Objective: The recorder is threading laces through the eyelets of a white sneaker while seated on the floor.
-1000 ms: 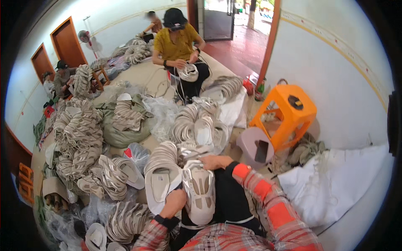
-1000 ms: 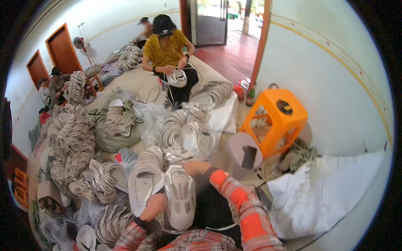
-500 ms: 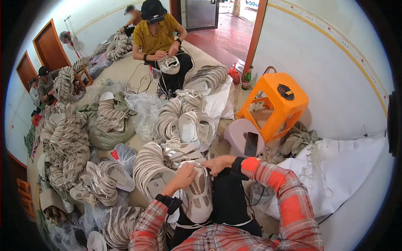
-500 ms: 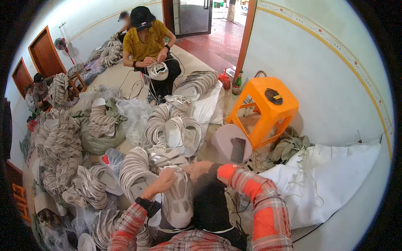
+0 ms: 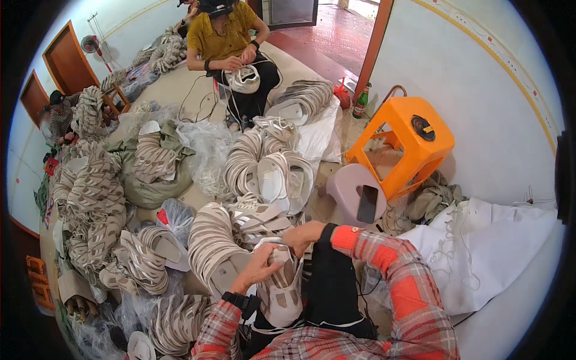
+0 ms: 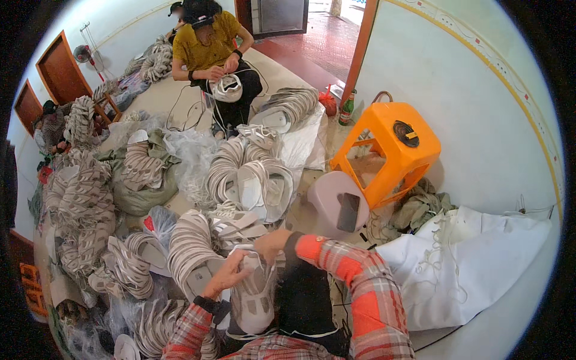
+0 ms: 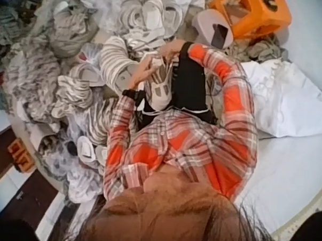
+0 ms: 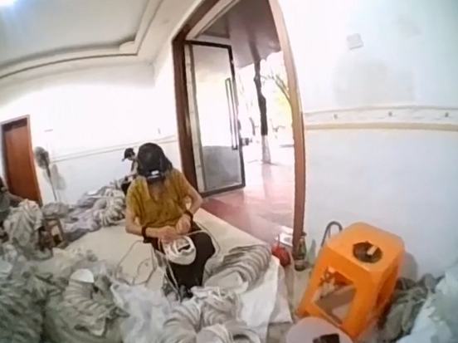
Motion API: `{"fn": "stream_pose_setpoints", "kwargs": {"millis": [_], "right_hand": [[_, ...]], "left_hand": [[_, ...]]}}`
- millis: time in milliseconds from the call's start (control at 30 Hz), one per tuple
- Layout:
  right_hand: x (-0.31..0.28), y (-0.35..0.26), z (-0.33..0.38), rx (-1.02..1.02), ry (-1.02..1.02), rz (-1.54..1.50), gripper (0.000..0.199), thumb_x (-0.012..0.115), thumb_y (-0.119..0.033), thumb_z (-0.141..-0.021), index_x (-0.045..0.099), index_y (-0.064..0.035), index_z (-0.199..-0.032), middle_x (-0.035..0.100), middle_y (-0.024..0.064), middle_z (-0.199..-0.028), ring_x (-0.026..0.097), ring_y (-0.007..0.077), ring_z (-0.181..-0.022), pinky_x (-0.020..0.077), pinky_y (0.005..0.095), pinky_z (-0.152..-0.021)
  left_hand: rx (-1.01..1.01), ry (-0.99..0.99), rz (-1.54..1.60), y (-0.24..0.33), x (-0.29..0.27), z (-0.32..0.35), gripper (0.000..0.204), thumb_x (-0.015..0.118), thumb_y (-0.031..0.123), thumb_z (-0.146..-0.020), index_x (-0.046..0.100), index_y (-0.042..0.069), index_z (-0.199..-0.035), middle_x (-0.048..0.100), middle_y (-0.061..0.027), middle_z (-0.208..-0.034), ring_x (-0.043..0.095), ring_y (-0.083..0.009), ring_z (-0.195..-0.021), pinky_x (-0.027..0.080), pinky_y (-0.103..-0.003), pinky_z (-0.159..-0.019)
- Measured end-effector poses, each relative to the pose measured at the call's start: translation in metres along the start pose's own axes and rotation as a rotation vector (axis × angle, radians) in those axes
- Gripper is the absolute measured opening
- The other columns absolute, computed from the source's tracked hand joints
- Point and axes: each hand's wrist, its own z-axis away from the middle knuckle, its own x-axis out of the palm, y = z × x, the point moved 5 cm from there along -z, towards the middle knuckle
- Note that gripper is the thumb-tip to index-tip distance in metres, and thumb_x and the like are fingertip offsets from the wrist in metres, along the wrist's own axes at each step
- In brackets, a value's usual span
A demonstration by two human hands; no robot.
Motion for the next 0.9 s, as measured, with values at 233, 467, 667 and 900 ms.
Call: {"fn": "stream_pose_setpoints", "kwargs": {"millis": [233,467,667,900], "right_hand": [[0.002,0.012,-0.016,-0.171,0.232,0.111,0.022,0.068,-0.018,-0.059,0.061,0.0001,-0.069,0.058,0.0196,-0.064,0.057,0.0375,-0.063,0.0424,0.0443,-0.054],[-0.001,0.016,0.012,-0.069,0.191,-0.303,0.023,0.064,-0.024,-0.069,0.059,-0.001,-0.073,0.058,0.0138,-0.062,0.057,0.0276,-0.058,0.0433,0.0389,-0.054],[0.014,0.021,0.04,-0.272,0.257,-0.447,0.021,0.069,-0.02,-0.073,0.062,-0.0016,-0.081,0.06,0.0082,-0.073,0.057,0.0158,-0.072,0.045,0.0309,-0.064],[0.006,0.008,0.04,-0.224,0.434,-0.416,0.029,0.07,-0.022,-0.067,0.062,-0.0021,-0.086,0.062,0.0136,-0.073,0.061,0.025,-0.07,0.0461,0.0342,-0.063]], "left_hand": [[0.001,-0.061,0.047,0.001,0.005,-0.01,0.043,0.065,0.024,-0.074,0.049,0.004,-0.109,0.05,-0.014,-0.102,0.046,-0.0308,-0.099,0.036,-0.037,-0.085],[-0.072,0.026,-0.447,-0.004,0.024,-0.01,0.045,0.068,0.029,-0.067,0.051,0.008,-0.102,0.052,-0.0126,-0.1,0.048,-0.0315,-0.098,0.035,-0.041,-0.082],[-0.159,0.097,-0.671,0.002,0.031,-0.015,0.051,0.071,0.035,-0.059,0.051,0.008,-0.098,0.051,-0.0113,-0.093,0.048,-0.0292,-0.092,0.034,-0.041,-0.082],[-0.228,0.182,-0.822,0.013,0.039,-0.01,0.053,0.07,0.028,-0.06,0.05,0.003,-0.102,0.05,-0.0142,-0.097,0.046,-0.0306,-0.095,0.033,-0.041,-0.085]]}}
